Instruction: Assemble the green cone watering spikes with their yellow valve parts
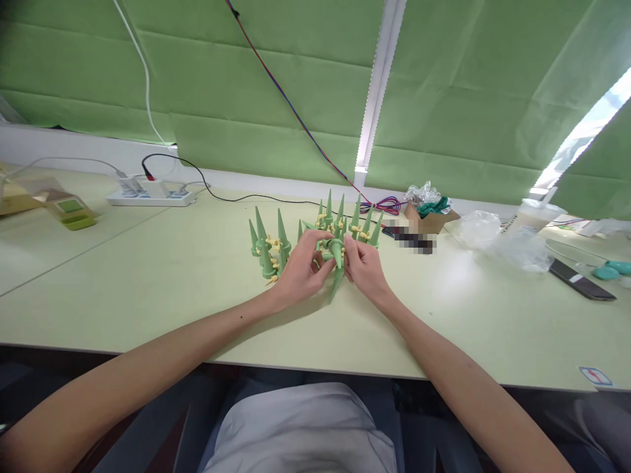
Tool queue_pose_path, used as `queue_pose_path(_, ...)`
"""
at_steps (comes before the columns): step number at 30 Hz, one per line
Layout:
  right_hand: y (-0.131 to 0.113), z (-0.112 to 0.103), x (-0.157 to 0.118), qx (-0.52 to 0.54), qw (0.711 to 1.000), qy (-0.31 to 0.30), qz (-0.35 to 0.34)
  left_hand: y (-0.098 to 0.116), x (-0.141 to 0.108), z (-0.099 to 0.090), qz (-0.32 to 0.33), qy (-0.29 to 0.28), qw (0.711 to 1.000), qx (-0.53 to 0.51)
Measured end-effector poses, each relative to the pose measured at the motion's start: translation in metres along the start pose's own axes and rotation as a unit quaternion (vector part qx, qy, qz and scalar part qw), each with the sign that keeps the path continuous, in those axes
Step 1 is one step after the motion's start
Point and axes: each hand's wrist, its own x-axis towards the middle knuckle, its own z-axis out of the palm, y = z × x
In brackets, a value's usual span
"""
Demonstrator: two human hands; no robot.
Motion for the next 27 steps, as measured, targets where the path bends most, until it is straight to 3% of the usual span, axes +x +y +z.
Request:
queue_pose_path(4,-0.0006,-0.0023,0.0005,0.007,1.0,0.024,-0.012,0.0057,0.0023,-0.0018,-0.106,0.004,0.991,-0.085)
queue_pose_path(11,-0.0012,-0.0015,-0.0016,-0.035,0.999,0.0,-0.033,0.006,0.0049,-0.0039,-0.196,-0.124,0.947,-0.223)
queue_pose_path(22,-0.0024,-0.0005,-0.0022,-0.01,1.0,-0.021,-0.013,0.0034,0.0008,-0.0061,-0.171,-0.126,0.957,-0.199)
queue_pose_path(27,-0.0017,-0.0004,-0.0009,0.039,0.998,-0.028,0.032,0.0007,-0.001,-0.0012,-0.114,-0.066,0.984,-0.121)
